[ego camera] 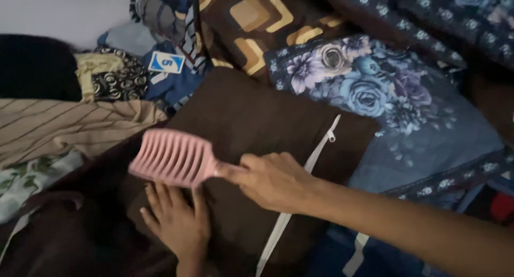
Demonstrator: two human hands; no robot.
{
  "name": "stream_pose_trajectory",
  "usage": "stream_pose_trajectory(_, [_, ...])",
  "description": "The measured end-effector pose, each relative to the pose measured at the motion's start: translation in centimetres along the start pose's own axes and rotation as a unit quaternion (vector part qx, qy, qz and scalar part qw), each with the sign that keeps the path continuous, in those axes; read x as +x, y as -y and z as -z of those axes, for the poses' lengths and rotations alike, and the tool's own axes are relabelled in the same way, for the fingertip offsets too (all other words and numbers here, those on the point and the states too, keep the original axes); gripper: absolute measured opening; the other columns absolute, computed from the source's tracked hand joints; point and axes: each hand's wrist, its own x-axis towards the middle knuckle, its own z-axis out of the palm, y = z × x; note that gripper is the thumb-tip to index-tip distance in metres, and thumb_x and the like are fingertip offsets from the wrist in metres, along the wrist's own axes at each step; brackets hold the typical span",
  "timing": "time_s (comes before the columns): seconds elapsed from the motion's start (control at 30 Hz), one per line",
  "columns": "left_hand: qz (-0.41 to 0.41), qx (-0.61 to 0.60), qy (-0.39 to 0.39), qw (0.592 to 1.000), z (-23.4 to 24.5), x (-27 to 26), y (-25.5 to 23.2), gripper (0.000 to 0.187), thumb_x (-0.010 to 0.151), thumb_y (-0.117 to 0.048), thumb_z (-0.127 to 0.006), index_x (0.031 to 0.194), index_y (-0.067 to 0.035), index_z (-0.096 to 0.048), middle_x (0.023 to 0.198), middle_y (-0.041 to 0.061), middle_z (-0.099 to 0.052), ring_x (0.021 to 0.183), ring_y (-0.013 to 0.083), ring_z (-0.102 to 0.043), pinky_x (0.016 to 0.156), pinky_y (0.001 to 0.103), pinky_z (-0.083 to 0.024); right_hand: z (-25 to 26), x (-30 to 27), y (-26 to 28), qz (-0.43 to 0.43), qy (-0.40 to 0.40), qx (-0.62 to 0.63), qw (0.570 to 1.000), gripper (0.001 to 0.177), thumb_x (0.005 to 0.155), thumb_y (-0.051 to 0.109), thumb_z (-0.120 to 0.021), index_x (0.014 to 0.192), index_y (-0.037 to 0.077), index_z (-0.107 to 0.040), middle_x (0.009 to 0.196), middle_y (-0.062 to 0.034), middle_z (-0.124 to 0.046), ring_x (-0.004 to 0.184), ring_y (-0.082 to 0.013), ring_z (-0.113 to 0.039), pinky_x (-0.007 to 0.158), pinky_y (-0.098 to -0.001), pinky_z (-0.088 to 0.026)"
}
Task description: The person zips a pillowcase closed, then uses a pink hairbrush to repeatedly brush the surface of several decorative pillows. The person handles multiple pillows, including floral and striped designs, and brushes each one before moving to the next.
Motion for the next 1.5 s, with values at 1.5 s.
stream_pose_trajectory(1.5, [0.080,0.033,0.026,0.996,0.8,-0.5,0.7,0.121,0.080,-0.085,-0.053,0.158,0.005,-0.028,0.165,0.020,-0.028,0.155,0.0316,-0.021,0.123,0.057,-0.012,-0.2,3.4,2.4,0.000,0.039,-0.035,0.999,0.049,0.095,0.034,-0.055,0.143,0.046,-0.056,0.092,-0.0158,-0.067,0.071,-0.0372,-0.071,0.063,-0.0522,-0.059])
